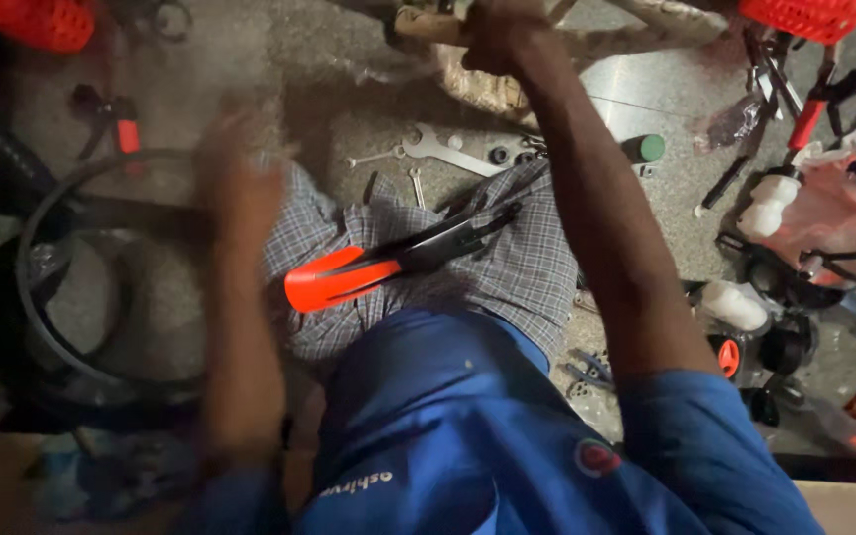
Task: The person is assembling a bicycle while sitting on the floor. They use a wrench to tighten bolts on the handlebars and then attach a brake lever to the handlebar, securing it with a bolt.
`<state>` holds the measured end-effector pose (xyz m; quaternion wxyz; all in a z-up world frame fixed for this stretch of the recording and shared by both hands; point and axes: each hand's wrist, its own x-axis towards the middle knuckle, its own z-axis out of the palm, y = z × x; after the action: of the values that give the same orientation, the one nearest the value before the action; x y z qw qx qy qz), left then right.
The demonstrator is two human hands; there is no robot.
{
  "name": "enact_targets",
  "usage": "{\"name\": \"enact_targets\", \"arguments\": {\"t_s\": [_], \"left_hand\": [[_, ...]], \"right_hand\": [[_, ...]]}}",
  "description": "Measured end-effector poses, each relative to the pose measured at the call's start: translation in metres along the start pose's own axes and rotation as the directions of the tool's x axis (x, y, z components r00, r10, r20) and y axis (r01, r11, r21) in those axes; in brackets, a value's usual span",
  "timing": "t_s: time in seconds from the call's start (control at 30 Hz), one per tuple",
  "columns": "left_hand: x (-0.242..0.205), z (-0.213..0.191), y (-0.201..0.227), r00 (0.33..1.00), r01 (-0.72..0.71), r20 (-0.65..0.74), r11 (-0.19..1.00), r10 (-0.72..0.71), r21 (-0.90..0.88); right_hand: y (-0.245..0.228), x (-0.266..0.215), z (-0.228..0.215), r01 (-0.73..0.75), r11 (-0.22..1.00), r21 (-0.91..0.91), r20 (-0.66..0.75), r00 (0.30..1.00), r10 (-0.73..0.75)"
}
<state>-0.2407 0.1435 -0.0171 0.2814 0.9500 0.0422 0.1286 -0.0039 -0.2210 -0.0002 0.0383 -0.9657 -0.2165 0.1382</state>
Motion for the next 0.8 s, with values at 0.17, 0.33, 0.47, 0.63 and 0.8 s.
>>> {"name": "enact_targets", "arguments": {"t_s": [0.17, 0.33, 0.47, 0.63, 0.8], "left_hand": [[0.106, 0.097, 0.144, 0.901, -0.413, 0.016, 0.870, 0.433, -0.270], [0.147, 0.160, 0.166, 0.845, -0.524, -0.013, 0.832, 0.535, 0.183], [0.165, 0.196, 0.155, 0.889, -0.456, 0.039, 0.875, 0.456, 0.162], [0.176, 0.212, 0.146, 0.829, -0.556, 0.246, 0.785, 0.502, 0.273], [0.175, 0.219, 0.126, 0.788, -0.501, 0.476, 0.856, 0.391, 0.126]], "right_hand": [[-0.004, -0.010, 0.012, 0.037, 0.937, -0.348, -0.440, 0.876, -0.199], [-0.015, -0.021, 0.005, 0.022, 0.982, -0.188, -0.462, 0.880, -0.108], [-0.019, -0.023, 0.006, 0.031, 0.976, -0.215, -0.488, 0.862, -0.135], [-0.016, -0.019, 0.010, 0.041, 0.984, -0.171, -0.515, 0.848, -0.125], [-0.012, -0.018, 0.021, 0.064, 0.988, -0.138, -0.514, 0.848, -0.127]]}}
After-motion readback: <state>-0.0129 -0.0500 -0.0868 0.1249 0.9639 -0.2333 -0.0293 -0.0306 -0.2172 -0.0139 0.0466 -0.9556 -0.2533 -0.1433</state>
